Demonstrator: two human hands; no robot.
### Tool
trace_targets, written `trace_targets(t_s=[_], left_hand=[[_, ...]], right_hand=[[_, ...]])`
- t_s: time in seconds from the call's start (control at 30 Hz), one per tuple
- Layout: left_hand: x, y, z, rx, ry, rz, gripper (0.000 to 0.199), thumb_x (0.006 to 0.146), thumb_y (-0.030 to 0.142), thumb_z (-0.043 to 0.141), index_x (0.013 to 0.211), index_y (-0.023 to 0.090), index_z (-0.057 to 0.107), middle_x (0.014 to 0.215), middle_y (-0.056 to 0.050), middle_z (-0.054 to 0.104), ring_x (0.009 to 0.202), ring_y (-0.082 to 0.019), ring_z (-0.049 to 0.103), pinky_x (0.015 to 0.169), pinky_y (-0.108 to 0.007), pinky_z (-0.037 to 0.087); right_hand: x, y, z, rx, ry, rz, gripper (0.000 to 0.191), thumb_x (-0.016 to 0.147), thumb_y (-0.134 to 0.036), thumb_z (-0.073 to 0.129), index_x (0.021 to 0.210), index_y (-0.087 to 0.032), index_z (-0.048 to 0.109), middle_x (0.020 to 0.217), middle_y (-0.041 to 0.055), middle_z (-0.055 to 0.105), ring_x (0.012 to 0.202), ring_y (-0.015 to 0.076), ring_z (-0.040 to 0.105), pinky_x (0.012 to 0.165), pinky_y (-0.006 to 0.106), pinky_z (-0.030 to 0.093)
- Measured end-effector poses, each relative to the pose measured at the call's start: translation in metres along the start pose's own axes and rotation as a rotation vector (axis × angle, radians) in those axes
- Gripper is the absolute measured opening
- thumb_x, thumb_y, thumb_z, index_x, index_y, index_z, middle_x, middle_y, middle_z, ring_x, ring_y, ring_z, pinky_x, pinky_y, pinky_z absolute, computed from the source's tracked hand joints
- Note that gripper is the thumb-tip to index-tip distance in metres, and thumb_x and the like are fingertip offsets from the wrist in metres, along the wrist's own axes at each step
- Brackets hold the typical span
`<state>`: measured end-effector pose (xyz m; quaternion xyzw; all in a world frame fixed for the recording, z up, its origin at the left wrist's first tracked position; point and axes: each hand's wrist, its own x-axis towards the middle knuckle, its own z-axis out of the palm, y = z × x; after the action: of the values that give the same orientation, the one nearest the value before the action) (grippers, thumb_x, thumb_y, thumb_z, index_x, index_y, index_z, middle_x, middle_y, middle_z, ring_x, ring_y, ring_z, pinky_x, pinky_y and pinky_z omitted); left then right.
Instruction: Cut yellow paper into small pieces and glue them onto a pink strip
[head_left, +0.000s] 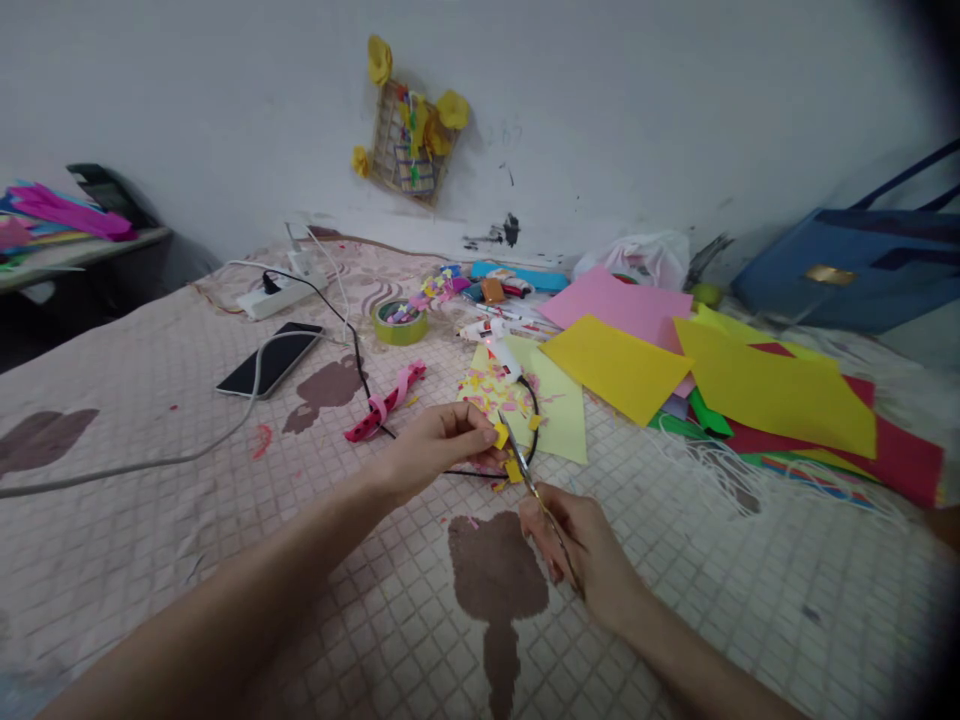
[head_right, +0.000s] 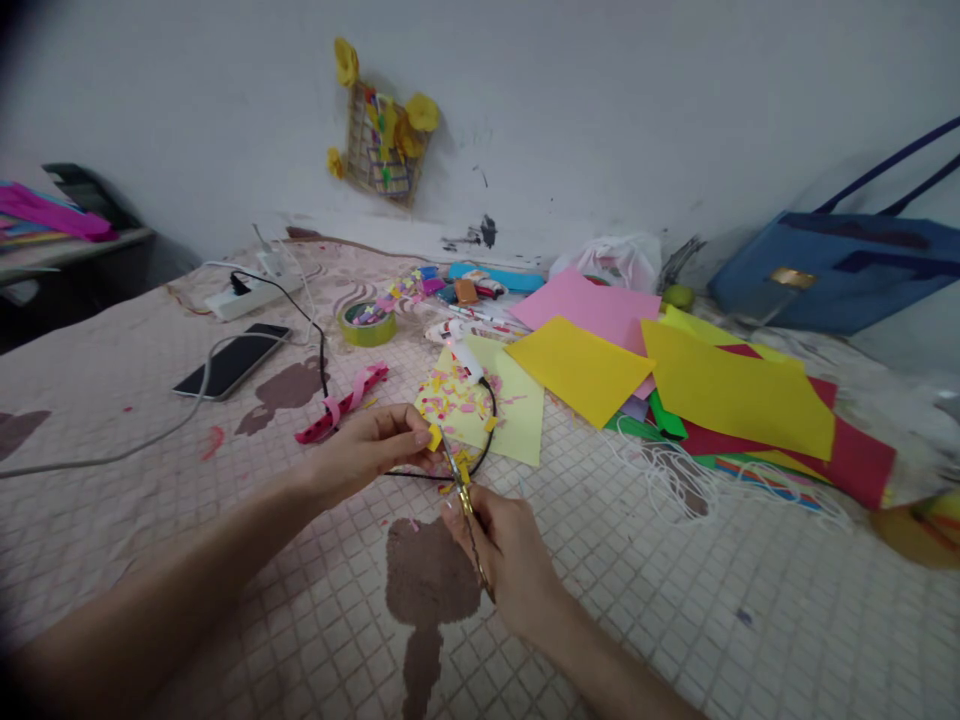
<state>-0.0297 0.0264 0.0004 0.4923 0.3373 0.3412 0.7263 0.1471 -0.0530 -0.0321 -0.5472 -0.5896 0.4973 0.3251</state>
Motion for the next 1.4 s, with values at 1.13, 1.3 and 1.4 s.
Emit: trace_targets(t_s=[1.13, 1.3, 1.4], left_hand=[[-0.007, -0.005, 0.025, -0.069, 0.224, 0.088, 0.017, 0.075, 0.026, 0.064, 0.074, 0.013, 0.053, 0.067, -0.001, 0.064, 0.062, -0.009, 0.060, 0.066, -0.023, 0.048], [-0.007, -0.006, 0.026, -0.089, 0.226, 0.090, 0.016, 0.076, 0.024, 0.064, 0.074, 0.012, 0.053, 0.068, -0.001, 0.064, 0.063, -0.009, 0.060, 0.067, -0.024, 0.048], [-0.007, -0.006, 0.026, -0.090, 0.229, 0.087, 0.016, 0.076, 0.024, 0.064, 0.074, 0.013, 0.053, 0.067, -0.001, 0.064, 0.063, -0.009, 0.060, 0.067, -0.024, 0.048]], right_hand=[[-0.002, -0.008, 0.004, 0.042, 0.010, -0.029, 0.043, 0.085, -0.055, 0.040, 0.066, -0.017, 0.048, 0.049, -0.0060, 0.037, 0.042, 0.0083, 0.038, 0.041, 0.021, 0.026], [-0.001, -0.007, 0.004, 0.024, 0.014, -0.010, 0.045, 0.085, -0.057, 0.038, 0.066, -0.017, 0.048, 0.048, -0.0062, 0.036, 0.041, 0.0081, 0.036, 0.039, 0.021, 0.026], [-0.001, -0.009, 0.003, 0.023, 0.019, -0.010, 0.046, 0.084, -0.058, 0.039, 0.065, -0.017, 0.048, 0.047, -0.0058, 0.037, 0.041, 0.0084, 0.036, 0.039, 0.021, 0.026]])
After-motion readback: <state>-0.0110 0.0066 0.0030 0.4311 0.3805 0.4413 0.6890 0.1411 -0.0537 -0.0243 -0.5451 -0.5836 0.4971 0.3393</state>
